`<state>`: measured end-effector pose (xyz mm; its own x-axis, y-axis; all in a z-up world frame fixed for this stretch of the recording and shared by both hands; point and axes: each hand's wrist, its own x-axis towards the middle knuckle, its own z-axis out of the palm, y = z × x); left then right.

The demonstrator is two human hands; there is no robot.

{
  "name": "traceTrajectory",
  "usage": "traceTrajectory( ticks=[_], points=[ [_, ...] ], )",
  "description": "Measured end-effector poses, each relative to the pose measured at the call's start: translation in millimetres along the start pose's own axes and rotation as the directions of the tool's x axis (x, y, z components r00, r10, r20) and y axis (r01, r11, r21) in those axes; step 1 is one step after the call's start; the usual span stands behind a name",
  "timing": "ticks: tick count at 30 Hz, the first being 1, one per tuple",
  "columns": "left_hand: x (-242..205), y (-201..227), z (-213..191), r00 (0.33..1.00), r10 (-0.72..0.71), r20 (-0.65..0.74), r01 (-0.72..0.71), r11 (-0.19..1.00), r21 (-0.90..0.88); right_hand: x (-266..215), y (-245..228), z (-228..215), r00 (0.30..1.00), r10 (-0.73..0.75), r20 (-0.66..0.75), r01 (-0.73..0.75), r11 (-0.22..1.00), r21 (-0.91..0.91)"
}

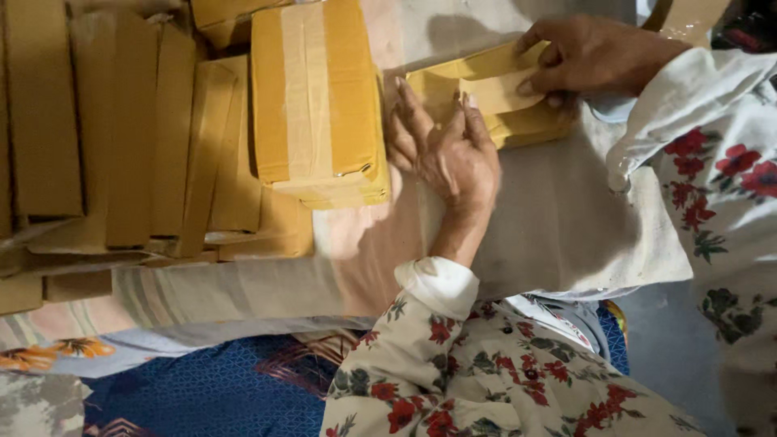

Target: The person tapes small cardboard boxes using a handheld tape dispenser. They apply tape to the seams, press it down, and cut the tape with a utility knife. The finished boxes are stacked on the table.

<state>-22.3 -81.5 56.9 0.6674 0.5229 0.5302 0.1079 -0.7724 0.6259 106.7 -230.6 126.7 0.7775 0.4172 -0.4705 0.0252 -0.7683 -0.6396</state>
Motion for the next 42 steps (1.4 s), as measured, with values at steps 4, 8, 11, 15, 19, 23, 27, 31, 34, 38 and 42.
traceTrajectory(
  ticks=[4, 8, 11, 15, 19, 23, 27, 31, 34, 38, 42],
  points=[
    [3.3, -3.8, 15.2, 1.0, -0.025, -0.008, 0.025, 0.998, 0.049, 16.6, 3.5, -2.5, 0.999, -0.021, -0.036, 0.015, 0.989, -0.148],
    [2.3, -8.3, 18.2, 0.995, -0.085, 0.049, 0.083, 0.996, 0.03, 21.3, 5.6, 0.7, 0.992, -0.109, -0.071, 0.095, 0.98, -0.173],
    [-0.1, -10.8, 17.7, 0.999, -0.037, 0.013, 0.037, 0.999, 0.012, 17.2, 6.8, 4.3, 0.971, -0.206, -0.125, 0.182, 0.966, -0.184],
    [0.6, -13.4, 18.5, 1.0, -0.015, -0.026, 0.016, 1.0, 0.015, 11.5, 7.1, 5.0, 0.982, -0.135, -0.134, 0.127, 0.99, -0.063],
    [-8.1, -14.5, 11.2, 0.999, -0.032, -0.002, 0.032, 0.994, -0.107, 0.8, 8.6, 7.5, 0.951, -0.247, -0.185, 0.209, 0.957, -0.203],
    [-16.7, -15.4, 2.2, 0.997, -0.029, -0.072, 0.015, 0.982, -0.189, -13.9, 2.0, 17.8, 0.904, -0.365, -0.223, 0.307, 0.917, -0.255],
    [-21.1, -15.0, 8.4, 0.989, -0.146, 0.026, 0.147, 0.939, -0.312, -30.3, 11.4, 27.4, 0.9, -0.337, -0.277, 0.273, 0.93, -0.245],
    [-13.3, -12.3, 17.9, 0.99, -0.141, -0.005, 0.137, 0.971, -0.195, -22.7, 17.9, 28.0, 0.855, -0.37, -0.364, 0.279, 0.919, -0.28],
    [-4.6, -9.4, 19.4, 0.994, -0.107, -0.009, 0.107, 0.993, -0.052, -10.5, 16.2, 24.9, 0.87, -0.329, -0.366, 0.24, 0.933, -0.269],
    [-0.9, -6.8, 18.1, 0.983, -0.152, 0.099, 0.149, 0.988, 0.033, -1.8, 17.3, 18.0, 0.926, -0.228, -0.302, 0.172, 0.964, -0.202],
    [3.8, -2.9, 20.8, 0.997, -0.028, 0.066, 0.021, 0.995, 0.099, 4.0, 22.9, 9.3, 0.929, -0.205, -0.309, 0.136, 0.964, -0.229]
  ],
)
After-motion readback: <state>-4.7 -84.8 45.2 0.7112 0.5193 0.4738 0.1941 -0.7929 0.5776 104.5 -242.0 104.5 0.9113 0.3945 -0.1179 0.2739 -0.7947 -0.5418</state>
